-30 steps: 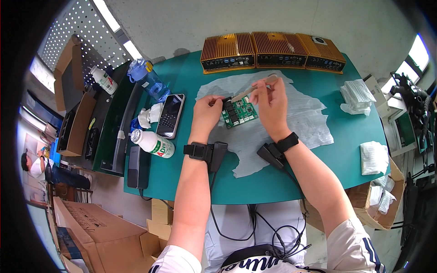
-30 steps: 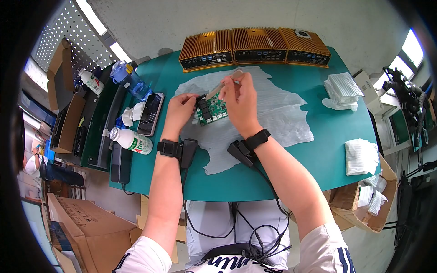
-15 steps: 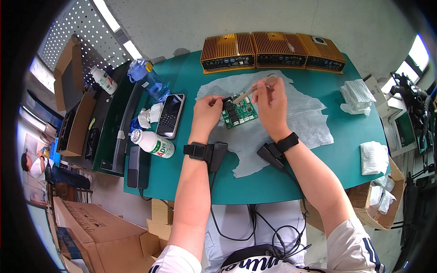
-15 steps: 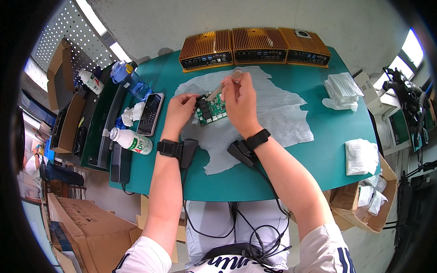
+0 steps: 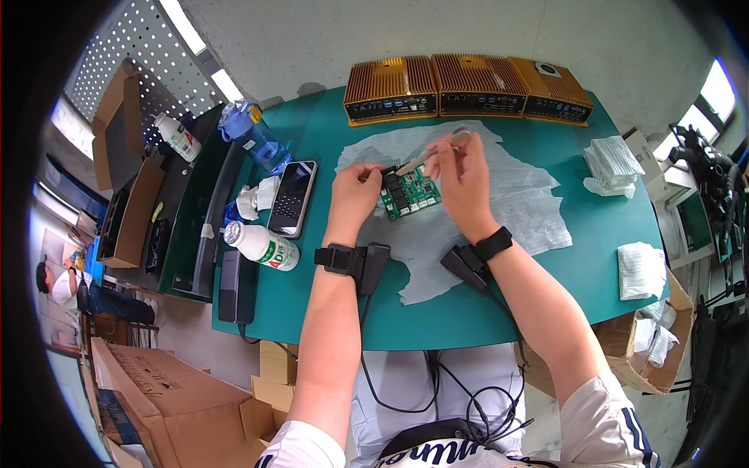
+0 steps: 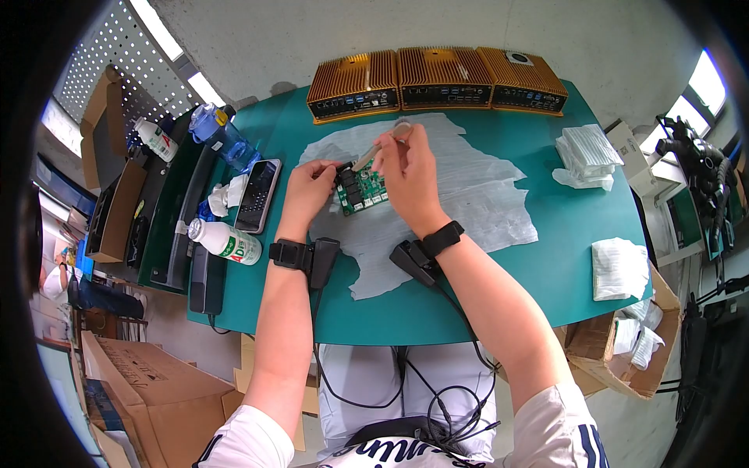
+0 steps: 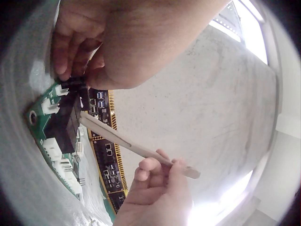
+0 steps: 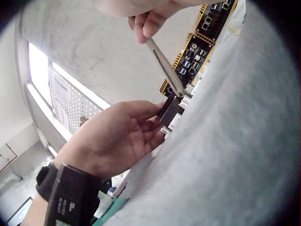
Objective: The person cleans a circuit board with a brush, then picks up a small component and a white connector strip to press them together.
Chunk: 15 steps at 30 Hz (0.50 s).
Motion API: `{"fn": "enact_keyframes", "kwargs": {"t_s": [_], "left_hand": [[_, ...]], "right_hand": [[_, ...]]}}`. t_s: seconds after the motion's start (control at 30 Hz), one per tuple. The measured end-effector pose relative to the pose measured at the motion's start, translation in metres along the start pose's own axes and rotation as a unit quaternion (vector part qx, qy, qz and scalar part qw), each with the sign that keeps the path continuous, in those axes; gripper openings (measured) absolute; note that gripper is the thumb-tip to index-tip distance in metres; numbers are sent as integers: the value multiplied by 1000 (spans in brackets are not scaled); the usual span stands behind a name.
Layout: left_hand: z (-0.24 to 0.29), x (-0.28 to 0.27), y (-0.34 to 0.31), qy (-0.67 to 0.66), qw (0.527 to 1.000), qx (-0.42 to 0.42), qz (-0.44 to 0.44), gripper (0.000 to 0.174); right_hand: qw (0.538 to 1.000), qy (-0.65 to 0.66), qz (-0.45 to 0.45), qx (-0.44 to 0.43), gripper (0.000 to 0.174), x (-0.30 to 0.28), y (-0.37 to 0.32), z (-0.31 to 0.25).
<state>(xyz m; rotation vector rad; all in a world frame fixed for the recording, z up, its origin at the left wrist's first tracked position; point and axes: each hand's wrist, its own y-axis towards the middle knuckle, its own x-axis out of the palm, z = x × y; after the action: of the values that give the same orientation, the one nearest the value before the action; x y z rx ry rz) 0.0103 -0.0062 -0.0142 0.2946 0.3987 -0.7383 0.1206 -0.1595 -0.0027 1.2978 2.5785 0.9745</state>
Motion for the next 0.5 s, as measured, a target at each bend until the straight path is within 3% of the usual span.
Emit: {"fn": "enact_keyframes", "kwargs": {"t_s": [0.5], "left_hand": [[-3, 1, 1, 1, 1000, 17, -6, 24]], "right_hand": [[999, 33, -24, -14, 9, 1, -1, -2]]}}
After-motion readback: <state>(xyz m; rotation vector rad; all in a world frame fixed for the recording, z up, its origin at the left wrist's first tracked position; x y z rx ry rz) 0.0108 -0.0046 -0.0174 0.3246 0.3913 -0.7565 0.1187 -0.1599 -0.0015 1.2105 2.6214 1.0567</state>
